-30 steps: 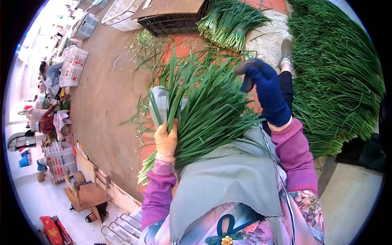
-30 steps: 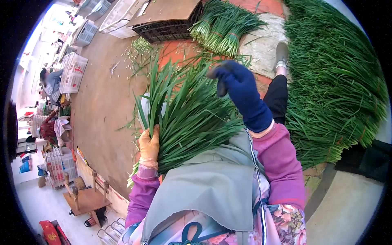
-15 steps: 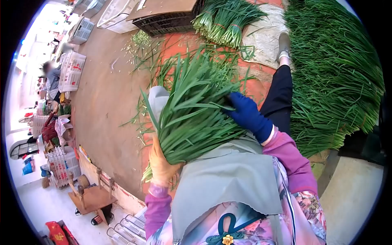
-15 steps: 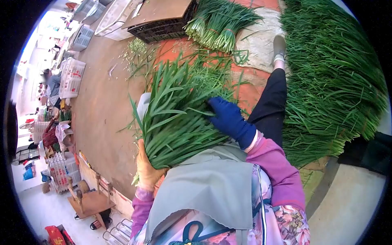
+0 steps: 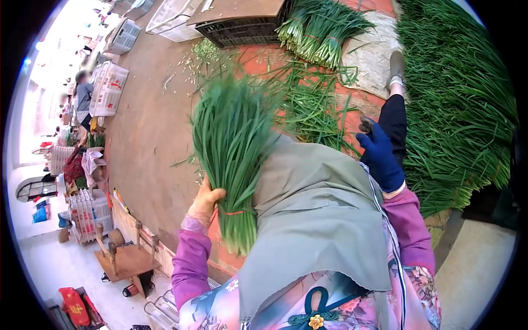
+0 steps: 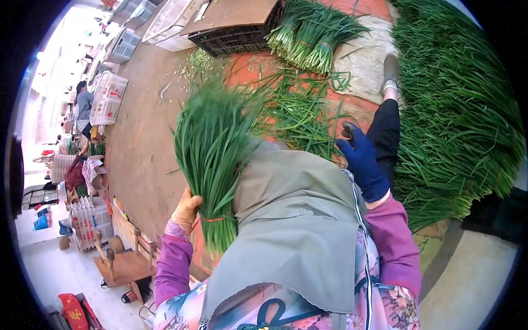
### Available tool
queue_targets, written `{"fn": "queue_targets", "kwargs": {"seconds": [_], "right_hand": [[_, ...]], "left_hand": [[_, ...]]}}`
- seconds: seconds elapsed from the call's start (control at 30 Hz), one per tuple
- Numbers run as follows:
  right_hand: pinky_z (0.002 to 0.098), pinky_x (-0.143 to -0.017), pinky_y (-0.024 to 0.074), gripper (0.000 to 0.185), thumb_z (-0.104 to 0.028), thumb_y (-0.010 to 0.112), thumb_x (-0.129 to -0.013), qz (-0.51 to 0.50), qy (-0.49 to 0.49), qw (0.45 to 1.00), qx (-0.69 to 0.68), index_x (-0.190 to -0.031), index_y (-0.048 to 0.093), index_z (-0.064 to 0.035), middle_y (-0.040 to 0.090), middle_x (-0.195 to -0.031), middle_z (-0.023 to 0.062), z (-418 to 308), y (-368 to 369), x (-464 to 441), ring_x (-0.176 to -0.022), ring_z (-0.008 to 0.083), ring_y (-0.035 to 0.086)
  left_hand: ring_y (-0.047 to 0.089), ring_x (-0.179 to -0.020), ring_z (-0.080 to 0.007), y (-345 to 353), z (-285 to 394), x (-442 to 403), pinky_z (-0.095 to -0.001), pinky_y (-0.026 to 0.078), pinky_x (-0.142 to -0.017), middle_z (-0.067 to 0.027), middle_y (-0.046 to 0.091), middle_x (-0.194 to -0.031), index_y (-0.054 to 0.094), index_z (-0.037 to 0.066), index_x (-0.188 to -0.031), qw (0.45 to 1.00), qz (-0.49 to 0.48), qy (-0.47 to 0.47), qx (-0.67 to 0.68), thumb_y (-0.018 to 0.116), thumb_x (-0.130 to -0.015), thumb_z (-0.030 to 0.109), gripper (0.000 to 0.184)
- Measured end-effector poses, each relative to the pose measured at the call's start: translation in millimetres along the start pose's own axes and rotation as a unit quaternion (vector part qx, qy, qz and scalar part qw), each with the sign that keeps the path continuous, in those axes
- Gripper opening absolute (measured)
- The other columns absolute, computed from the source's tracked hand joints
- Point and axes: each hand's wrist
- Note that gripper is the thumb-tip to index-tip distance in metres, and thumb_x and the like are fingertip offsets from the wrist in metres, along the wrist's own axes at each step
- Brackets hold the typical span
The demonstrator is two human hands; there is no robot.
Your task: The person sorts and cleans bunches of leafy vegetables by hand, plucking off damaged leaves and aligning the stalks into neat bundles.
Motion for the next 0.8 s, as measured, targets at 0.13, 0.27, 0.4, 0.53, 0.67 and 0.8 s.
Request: {"fn": "queue_targets", "kwargs": {"seconds": [0.13,0.27,0.4,0.53,0.67,0.8], "right_hand": [[0.0272,-0.076,0.0462,0.044,-0.013,0.061,-0.081,-0.058,0.065,0.995,0.051,-0.121,0.047,-0.0017,0.06,-0.103,0.0109,-8.8,11.3,0.5,-0.087,0.0148,0.058],[0.0276,-0.07,0.0471,0.036,-0.013,0.062,-0.08,-0.107,-0.049,0.989,0.087,-0.114,0.053,-0.0053,0.062,-0.095,0.0116,-23.6,35.2,0.0,-0.081,0.0184,0.061],[0.0348,-0.081,0.0468,0.043,-0.021,0.063,-0.079,-0.35,-0.266,0.866,0.239,-0.118,0.052,-0.0094,0.059,-0.096,0.011,-91.4,69.7,-2.7,-0.087,0.024,0.059],[0.0422,-0.096,0.0347,0.058,-0.028,0.063,-0.069,-0.237,-0.577,0.74,0.253,-0.123,0.048,-0.0143,0.054,-0.107,0.0097,-142.3,125.2,-7.2,-0.108,0.0258,0.049],[0.0417,-0.084,0.0438,0.06,-0.025,0.061,-0.068,-0.193,-0.589,0.727,0.297,-0.124,0.046,-0.013,0.055,-0.098,0.0106,-134.8,154.7,-26.5,-0.095,0.0269,0.054],[0.0352,-0.049,0.0445,0.045,-0.017,0.053,-0.073,-0.327,-0.536,0.708,0.324,-0.116,0.049,-0.0083,0.051,-0.074,0.0071,-100.6,159.7,-23.3,-0.065,0.0218,0.055]], "left_hand": [[0.055,-0.096,-0.0185,36.4,27.3,-16.5,-0.0305,0.047,-0.081,-0.0076,0.053,-0.114,0.034,0.007,-0.13,0.995,0.086,0.041,0.028,0.062,-0.071,0.002,0.065],[0.059,-0.085,-0.0166,28.4,15.1,-34.1,-0.0286,0.049,-0.075,-0.0067,0.059,-0.102,0.048,0.005,-0.118,0.98,0.179,0.043,0.075,0.065,-0.077,0.005,0.044],[0.059,-0.078,-0.0146,45.4,38.2,-32.1,-0.0276,0.05,-0.071,-0.0057,0.063,-0.093,0.057,0.0,-0.107,0.971,0.221,-0.005,0.086,0.063,-0.082,0.014,0.029],[0.059,-0.079,-0.0145,67.2,49.7,-35.3,-0.0274,0.05,-0.071,-0.0056,0.062,-0.094,0.057,-0.001,-0.106,0.976,0.203,0.016,0.078,0.062,-0.084,0.016,0.028],[0.06,-0.077,-0.0161,71.4,49.9,-37.4,-0.0283,0.051,-0.066,-0.0066,0.062,-0.092,0.055,-0.001,-0.107,0.972,0.2,0.042,0.114,0.06,-0.084,0.017,0.03],[0.06,-0.079,-0.0158,69.0,51.5,-38.9,-0.028,0.05,-0.071,-0.0069,0.062,-0.091,0.057,-0.003,-0.104,0.956,0.26,-0.034,0.131,0.059,-0.084,0.011,0.024]]}}
Point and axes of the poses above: each hand's wrist, its own x-axis away from the middle knuckle, its own y-axis out of the palm, z = x × y
